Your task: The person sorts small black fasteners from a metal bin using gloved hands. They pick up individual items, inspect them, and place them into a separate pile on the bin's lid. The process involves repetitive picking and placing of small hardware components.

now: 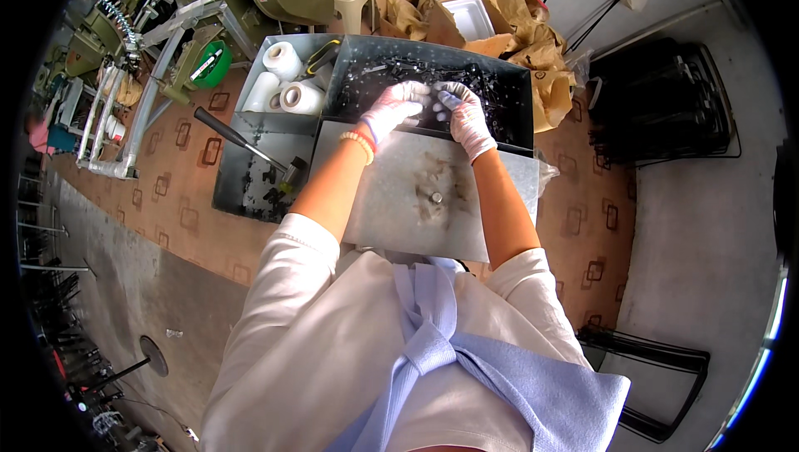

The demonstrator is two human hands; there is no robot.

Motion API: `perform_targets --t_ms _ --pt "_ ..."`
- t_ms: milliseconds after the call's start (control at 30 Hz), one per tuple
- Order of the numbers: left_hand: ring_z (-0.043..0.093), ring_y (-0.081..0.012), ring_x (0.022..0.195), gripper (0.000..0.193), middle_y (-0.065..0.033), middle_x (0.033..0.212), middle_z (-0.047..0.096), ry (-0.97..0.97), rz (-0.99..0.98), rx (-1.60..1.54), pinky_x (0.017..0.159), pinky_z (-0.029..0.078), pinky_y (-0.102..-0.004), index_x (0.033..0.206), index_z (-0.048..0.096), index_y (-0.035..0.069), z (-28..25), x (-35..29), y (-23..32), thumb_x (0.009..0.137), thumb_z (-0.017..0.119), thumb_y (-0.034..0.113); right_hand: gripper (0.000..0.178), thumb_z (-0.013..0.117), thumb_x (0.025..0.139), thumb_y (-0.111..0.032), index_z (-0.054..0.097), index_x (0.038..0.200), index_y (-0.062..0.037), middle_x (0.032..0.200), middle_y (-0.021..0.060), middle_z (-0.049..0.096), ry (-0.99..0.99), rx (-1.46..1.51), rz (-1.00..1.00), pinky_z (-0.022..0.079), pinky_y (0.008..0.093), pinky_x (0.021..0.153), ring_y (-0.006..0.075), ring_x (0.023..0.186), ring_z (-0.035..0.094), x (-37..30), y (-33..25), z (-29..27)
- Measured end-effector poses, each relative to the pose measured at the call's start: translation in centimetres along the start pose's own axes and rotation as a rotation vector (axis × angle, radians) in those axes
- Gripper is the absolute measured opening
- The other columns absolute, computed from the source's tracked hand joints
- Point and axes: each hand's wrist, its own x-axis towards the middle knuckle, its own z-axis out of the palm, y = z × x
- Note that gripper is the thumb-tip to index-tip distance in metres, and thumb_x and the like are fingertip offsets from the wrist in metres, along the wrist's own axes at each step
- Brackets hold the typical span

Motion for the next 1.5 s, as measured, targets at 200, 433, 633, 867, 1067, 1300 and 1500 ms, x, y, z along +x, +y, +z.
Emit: perform_targets --t_ms 200,433,633,867,1067,1300,1500 --pt "0.054 -0.0131 0.082 0.047 -0.0057 0.107 0.053 0.055 0.15 -0.071 0.07 0.046 -0.0265 0.117 0.043 0.005 -0.7 0.6 -0.8 0.071 0.046 -0.004 0.005 0.06 0.075 -0.006 0.06 0.079 -0.0083 0.067 -0.001 0.058 0.146 -0.027 -0.041 0.035 0.0183 0.04 0.007 0.049 0.046 0.3 0.2 0.1" --pt "0.052 -0.0099 0.077 0.044 -0.0038 0.098 0.055 0.095 0.122 -0.001 0.067 0.044 -0.0224 0.116 0.044 0.004 -1.0 0.6 -0.9 0.072 0.046 -0.002 0.004 0.056 0.077 -0.005 0.054 0.077 -0.0081 0.066 0.0021 0.057 -0.004 -0.134 0.052 0.037 0.0184 0.039 0.0087 0.048 0.049 -0.5 -0.6 0.9" --pt "0.051 -0.007 0.081 0.031 -0.0019 0.095 0.056 0.02 0.166 0.177 0.071 0.043 -0.0209 0.111 0.048 0.0 -0.9 1.0 -2.1 0.08 0.048 0.005 0.008 0.051 0.079 0.0 0.048 0.078 -0.0074 0.068 0.0053 0.056 -0.083 -0.036 0.087 0.046 0.0215 0.043 0.0143 0.052 0.056 -0.5 -0.4 1.0" --pt "0.051 -0.005 0.068 0.033 -0.001 0.095 0.056 -0.024 0.039 0.163 0.06 0.044 -0.0189 0.115 0.046 0.004 0.1 0.1 -0.5 0.082 0.048 0.008 0.011 0.052 0.077 0.002 0.049 0.082 -0.0074 0.074 0.0064 0.056 0.028 -0.033 0.027 0.046 0.0233 0.044 0.0157 0.058 0.057 0.3 0.6 0.1" --pt "0.054 -0.0093 0.068 0.043 -0.0037 0.095 0.057 0.087 -0.018 0.075 0.06 0.045 -0.0223 0.123 0.036 0.006 -0.2 0.0 0.1 0.081 0.044 0.005 0.018 0.053 0.07 0.003 0.056 0.084 -0.0064 0.07 0.0044 0.054 0.348 -0.272 0.038 0.041 0.0251 0.051 0.0139 0.055 0.049 1.1 1.1 -0.1" --pt "0.055 -0.0148 0.077 0.046 -0.0068 0.1 0.054 0.081 -0.025 -0.032 0.065 0.048 -0.0281 0.123 0.034 0.007 -0.5 0.0 -0.2 0.078 0.041 0.001 0.028 0.058 0.067 -0.01 0.06 0.095 -0.0135 0.118 0.0095 0.044 0.224 -1.839 0.176 0.039 0.034 0.087 0.0274 0.108 0.042 -0.4 0.1 4.1" --pt "0.056 -0.0156 0.079 0.038 -0.007 0.1 0.055 0.061 -0.01 -0.063 0.067 0.048 -0.0289 0.118 0.039 0.008 -0.7 0.0 -0.3 0.08 0.043 0.005 0.03 0.055 0.07 -0.01 0.057 0.1 -0.0113 0.121 0.0106 0.041 0.266 -1.807 0.158 0.041 0.0346 0.086 0.0279 0.109 0.042 0.3 1.0 3.4"
